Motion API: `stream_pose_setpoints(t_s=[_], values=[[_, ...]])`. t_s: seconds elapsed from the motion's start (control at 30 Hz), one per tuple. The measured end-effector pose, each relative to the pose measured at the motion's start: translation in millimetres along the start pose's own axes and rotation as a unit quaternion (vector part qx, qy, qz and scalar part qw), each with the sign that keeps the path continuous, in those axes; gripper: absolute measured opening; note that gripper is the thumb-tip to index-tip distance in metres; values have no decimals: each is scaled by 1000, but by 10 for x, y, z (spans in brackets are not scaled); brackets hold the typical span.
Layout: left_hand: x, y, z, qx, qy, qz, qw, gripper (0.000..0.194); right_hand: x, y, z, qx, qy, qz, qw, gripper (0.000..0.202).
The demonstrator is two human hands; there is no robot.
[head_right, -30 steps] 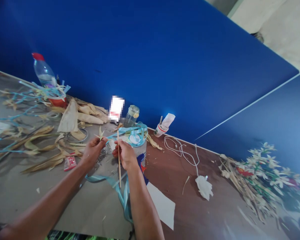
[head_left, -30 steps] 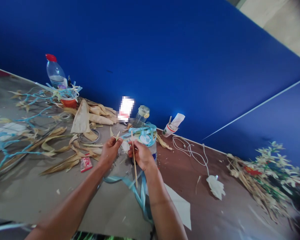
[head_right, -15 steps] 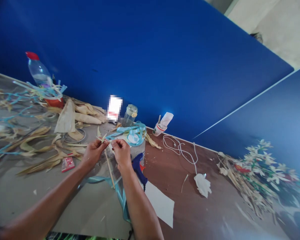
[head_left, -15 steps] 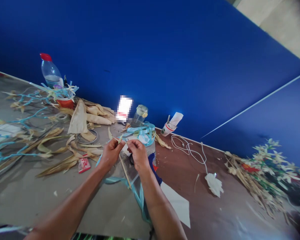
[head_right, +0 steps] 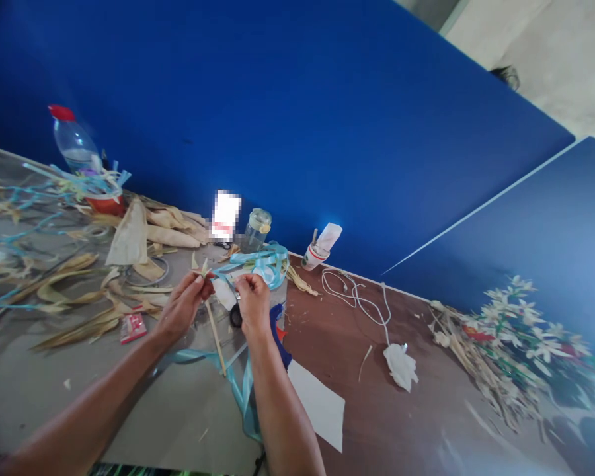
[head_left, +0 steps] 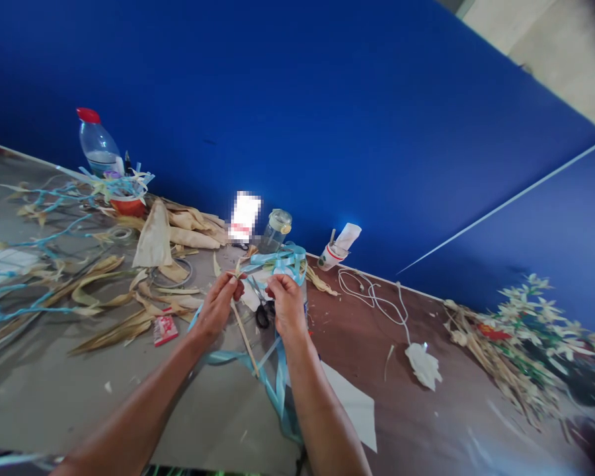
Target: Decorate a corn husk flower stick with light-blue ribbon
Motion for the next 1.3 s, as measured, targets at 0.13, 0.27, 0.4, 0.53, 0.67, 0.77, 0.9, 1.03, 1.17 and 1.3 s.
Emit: stream_pose_setpoints(t_s=[0.13, 0.27, 0.4, 0.53, 0.67, 0.77, 0.9, 1.03, 1.17, 1.3], values=[[49, -5, -2, 4, -44, 32, 999, 22, 33, -40, 33, -17, -15, 16, 1000, 13], [75, 20, 14, 5, -60, 7, 998, 21, 73, -88, 73, -43, -32, 52, 997, 14], [66, 12, 2, -1, -57, 24, 998, 22, 85, -134, 93, -75, -36, 87, 993, 14], [91, 39, 5, -5, -61, 31, 998, 24, 83, -143, 92, -97, -33, 97, 990, 16], [121, 80, 21, -8, -60, 20, 998, 22, 84, -116, 86, -92, -35, 87, 991, 15], [122, 71, 23, -16, -56, 26, 998, 22, 75, -121, 86, -86, -32, 84, 992, 15], [109, 15, 5, -28, -66, 55, 996, 27, 61, -149, 88, -78, -32, 80, 993, 15], [144, -52, -9, -56, -104, 98, 988, 34, 56, -166, 88, -76, -44, 85, 992, 15], [194, -58, 8, -86, -119, 140, 979, 31, 60, -168, 85, -81, -57, 90, 991, 16], [230, -48, 27, -97, -126, 149, 976, 25, 67, -181, 89, -80, -63, 87, 991, 15]])
Point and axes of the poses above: each hand's wrist, its own z-axis away from the middle knuckle, its own x-axis out of the palm, y = z × x, the point moved 8 cm from there along -z, towards the middle knuckle, and after that the axes turned 7 degrees about -x, right-handed, at the moved point
